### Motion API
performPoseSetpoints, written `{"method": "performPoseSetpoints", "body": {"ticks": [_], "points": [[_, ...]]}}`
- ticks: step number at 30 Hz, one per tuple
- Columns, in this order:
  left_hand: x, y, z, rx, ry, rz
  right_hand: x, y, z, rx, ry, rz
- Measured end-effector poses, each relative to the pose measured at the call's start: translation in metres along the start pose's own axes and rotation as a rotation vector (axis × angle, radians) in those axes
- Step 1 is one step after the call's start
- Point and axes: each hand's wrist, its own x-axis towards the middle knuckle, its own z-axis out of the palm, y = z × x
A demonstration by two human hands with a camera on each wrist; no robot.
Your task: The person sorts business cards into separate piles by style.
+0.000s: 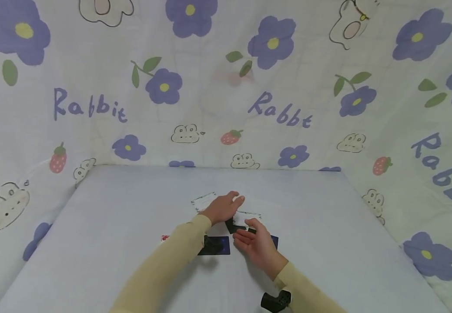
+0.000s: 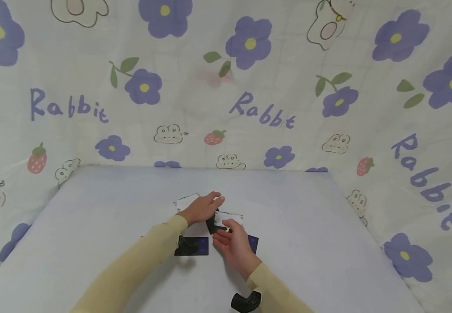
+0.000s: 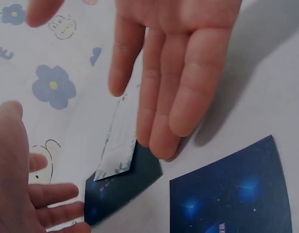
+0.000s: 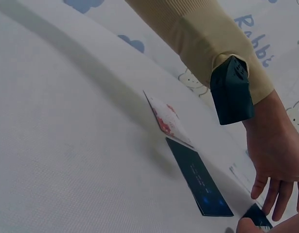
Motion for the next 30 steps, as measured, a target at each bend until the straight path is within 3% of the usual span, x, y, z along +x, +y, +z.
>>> {"method": "performPoseSetpoints", "body": {"ticks": [11, 21, 30], "points": [[-0.01, -0.008, -0.014, -0.084, 0.083, -0.132, 0.005, 0.0, 0.006, 0.044, 0.037, 0.003], [-0.025, -0.016, -0.032, -0.172, 0.135, -0.183, 0.01, 0.005, 0.012, 0.049, 0.057, 0.007], [-0.034, -0.036, -0.046, -0.227, 0.165, -0.236, 0.017, 0.006, 0.021, 0.039, 0.034, 0.031]]}}
